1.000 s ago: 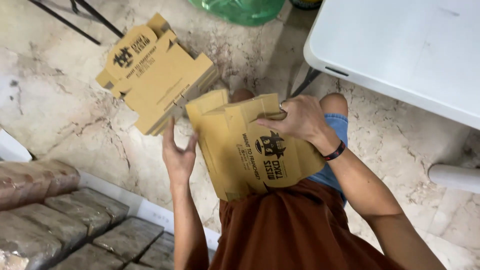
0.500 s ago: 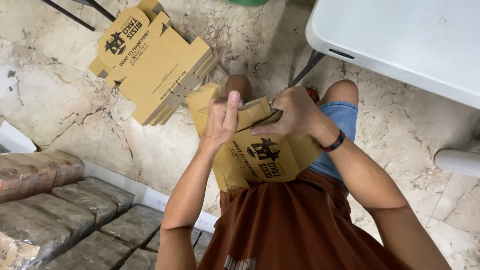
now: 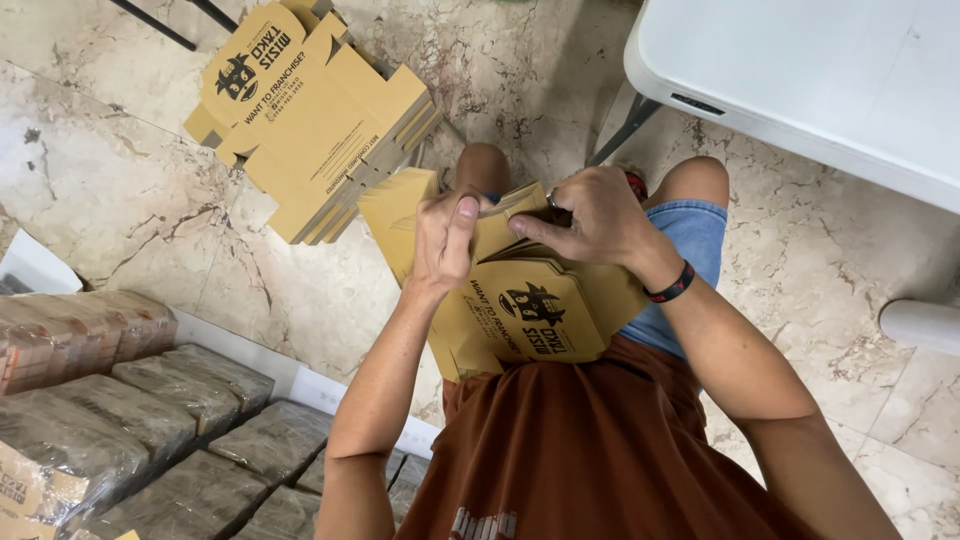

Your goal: Folding cardboard box templates into finished boxes and stacking them on a table.

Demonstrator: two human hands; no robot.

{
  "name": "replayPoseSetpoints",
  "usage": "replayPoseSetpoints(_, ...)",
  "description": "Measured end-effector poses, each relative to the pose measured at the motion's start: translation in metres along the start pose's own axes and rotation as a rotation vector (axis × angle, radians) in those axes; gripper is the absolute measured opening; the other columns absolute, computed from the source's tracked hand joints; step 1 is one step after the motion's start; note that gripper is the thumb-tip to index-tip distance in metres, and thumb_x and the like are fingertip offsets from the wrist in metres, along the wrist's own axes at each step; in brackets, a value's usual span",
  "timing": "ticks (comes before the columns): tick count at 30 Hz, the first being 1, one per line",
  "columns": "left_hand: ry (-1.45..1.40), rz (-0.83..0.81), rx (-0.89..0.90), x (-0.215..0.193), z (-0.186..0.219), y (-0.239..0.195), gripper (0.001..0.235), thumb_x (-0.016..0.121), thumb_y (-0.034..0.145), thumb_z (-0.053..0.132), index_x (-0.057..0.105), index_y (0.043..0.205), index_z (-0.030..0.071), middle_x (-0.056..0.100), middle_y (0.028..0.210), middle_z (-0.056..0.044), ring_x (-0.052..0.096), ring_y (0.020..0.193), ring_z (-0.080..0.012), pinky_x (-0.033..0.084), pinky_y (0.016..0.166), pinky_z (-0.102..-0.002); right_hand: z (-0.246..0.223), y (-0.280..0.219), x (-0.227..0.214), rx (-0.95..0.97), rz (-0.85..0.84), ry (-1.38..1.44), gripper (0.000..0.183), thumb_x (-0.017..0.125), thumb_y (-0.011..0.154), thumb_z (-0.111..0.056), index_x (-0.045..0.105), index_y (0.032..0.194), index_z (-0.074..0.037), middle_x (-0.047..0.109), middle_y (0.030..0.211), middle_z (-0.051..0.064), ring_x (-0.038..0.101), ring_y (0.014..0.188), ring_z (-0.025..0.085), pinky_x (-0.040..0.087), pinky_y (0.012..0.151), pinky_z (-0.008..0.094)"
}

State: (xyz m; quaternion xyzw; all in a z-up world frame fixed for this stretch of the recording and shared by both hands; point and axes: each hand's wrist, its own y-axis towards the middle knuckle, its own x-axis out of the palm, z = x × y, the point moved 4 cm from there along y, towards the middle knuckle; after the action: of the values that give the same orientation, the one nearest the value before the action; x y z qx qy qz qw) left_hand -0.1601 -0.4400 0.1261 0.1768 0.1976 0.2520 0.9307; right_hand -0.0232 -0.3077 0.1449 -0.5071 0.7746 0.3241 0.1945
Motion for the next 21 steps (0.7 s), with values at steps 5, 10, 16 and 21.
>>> replayPoseSetpoints(5,-0.032,0.033,0.117,-0.001,-0.003,-0.009,0.048,0.032,0.107,0.021,0.063,0.072,0.008,0.039,0.041,-0.004,0.042,0.035,-0.0194,0.042,0.042,-0.031,-0.001,0.002,0.001,-0.009,-0.041,0.086,0.070,0.069,0.099,-0.040,0.030,0.046,-0.015,0.025,0.038,0.003,0.030,0.032,0.022,0.029,0.040,0.031)
replayPoseSetpoints(10,-0.037,0.063,0.177,-0.004,0.016,-0.007,0.045,0.034,0.107,0.019,0.061,0.072,0.009,0.041,0.043,-0.003,0.041,0.035,-0.0184,0.042,0.041,-0.030,-0.001,0.001,0.006,-0.002,-0.084,0.099,0.073,0.069,0.098,-0.043,0.030,0.045,-0.012,0.027,0.038,0.009,0.032,0.034,0.027,0.030,0.042,0.034)
replayPoseSetpoints(16,0.003,0.076,0.238,-0.006,0.041,-0.001,0.040,0.037,0.105,0.016,0.072,0.092,0.001,0.043,0.048,-0.005,0.042,0.037,-0.0227,0.046,0.045,-0.035,0.005,0.001,0.011,0.057,-0.130,0.105,0.074,0.069,0.096,-0.047,0.033,0.045,-0.008,0.033,0.039,0.014,0.039,0.037,0.031,0.035,0.047,0.037)
replayPoseSetpoints(21,-0.030,0.076,0.291,-0.002,0.031,-0.015,0.039,0.040,0.105,0.019,0.073,0.113,-0.001,0.045,0.047,-0.003,0.044,0.038,-0.0177,0.051,0.048,-0.033,0.015,-0.003,0.015,0.092,-0.137,0.145,0.074,0.071,0.094,-0.047,0.032,0.045,-0.008,0.032,0.039,0.011,0.039,0.038,0.030,0.034,0.048,0.038)
